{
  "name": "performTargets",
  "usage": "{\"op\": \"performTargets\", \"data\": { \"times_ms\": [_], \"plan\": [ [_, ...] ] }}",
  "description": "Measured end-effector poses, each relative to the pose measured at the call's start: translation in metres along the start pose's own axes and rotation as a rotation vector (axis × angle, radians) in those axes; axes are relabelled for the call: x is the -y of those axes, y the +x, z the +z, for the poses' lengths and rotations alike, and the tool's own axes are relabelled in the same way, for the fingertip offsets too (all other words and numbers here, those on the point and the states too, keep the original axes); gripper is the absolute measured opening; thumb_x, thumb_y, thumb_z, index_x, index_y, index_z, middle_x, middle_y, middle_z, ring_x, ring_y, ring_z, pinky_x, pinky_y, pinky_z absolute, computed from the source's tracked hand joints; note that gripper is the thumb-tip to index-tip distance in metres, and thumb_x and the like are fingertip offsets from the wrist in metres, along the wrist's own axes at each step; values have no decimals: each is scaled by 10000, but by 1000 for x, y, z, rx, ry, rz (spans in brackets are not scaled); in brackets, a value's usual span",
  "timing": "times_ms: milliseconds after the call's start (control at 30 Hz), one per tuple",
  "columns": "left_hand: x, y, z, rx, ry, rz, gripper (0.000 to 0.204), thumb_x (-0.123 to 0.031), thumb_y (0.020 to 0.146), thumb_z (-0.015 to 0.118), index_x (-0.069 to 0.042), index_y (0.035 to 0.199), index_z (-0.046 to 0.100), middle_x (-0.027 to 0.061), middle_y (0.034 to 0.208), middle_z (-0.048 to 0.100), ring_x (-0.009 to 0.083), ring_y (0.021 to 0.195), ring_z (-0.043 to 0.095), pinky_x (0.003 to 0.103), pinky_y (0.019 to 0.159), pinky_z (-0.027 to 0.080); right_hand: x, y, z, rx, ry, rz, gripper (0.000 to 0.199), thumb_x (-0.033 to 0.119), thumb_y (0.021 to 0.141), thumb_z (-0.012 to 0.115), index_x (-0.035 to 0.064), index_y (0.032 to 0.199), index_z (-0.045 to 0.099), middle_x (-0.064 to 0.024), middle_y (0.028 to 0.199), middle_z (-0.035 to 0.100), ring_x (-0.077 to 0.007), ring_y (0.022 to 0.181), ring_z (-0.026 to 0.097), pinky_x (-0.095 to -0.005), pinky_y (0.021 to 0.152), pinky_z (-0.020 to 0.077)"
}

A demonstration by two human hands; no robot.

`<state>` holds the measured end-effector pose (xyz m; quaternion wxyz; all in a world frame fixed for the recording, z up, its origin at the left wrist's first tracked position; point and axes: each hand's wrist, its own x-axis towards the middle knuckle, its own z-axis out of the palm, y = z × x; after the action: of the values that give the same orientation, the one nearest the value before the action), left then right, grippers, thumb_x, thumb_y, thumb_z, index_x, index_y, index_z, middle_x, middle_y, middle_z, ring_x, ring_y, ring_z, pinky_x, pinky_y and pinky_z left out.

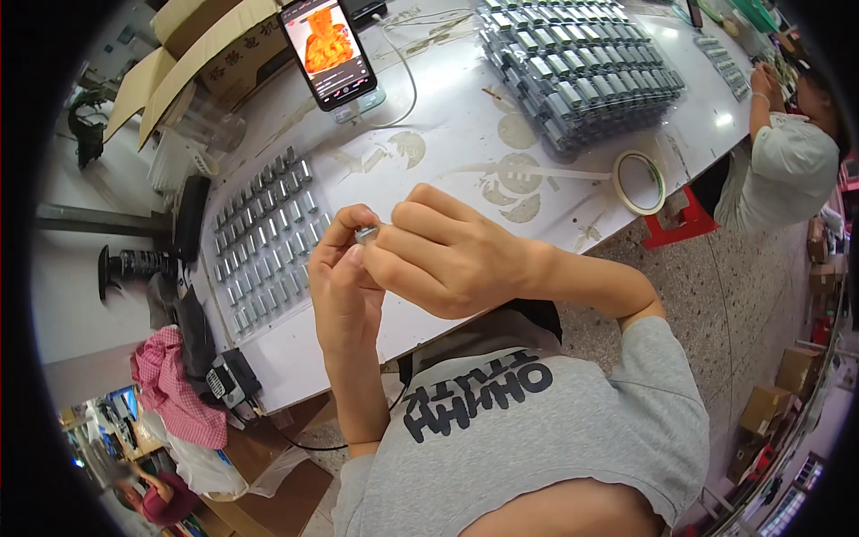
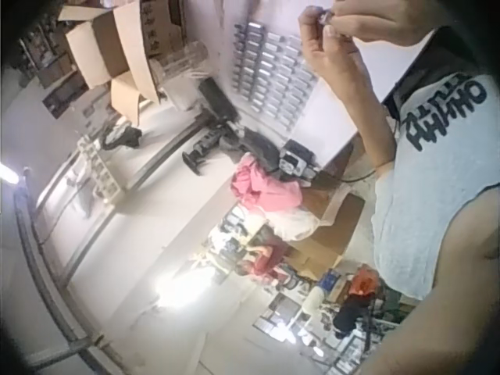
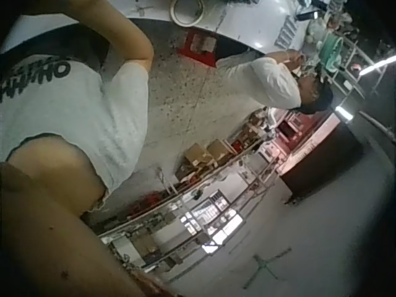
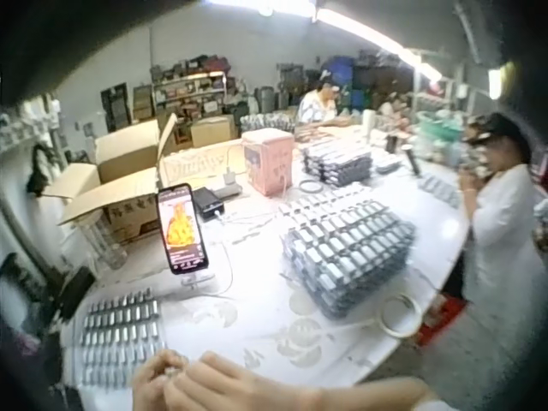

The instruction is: The person picks up small silver cylindrical objects from a tray and wraps them with a strip of white tape. They rotate the cylinders to apply the tape and place the wrapped items back into the tray. A smartphone is visible on the table, but the person does not interact with it.

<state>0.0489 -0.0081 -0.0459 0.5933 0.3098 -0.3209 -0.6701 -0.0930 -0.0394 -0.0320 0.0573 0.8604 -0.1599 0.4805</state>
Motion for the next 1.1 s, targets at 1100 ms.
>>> {"op": "performTargets", "data": {
  "times_ms": [1100],
  "plan": [
    [35, 27, -41, -117, -262, -441, 134, -84, 779, 551, -1, 844, 470, 32, 818, 492, 66, 706, 533, 155, 661, 509, -38, -28, 33, 350, 7, -221, 242, 37, 629, 543, -28, 854, 483, -74, 710, 467, -199, 664, 444, -296, 633, 394]
  ]
}}
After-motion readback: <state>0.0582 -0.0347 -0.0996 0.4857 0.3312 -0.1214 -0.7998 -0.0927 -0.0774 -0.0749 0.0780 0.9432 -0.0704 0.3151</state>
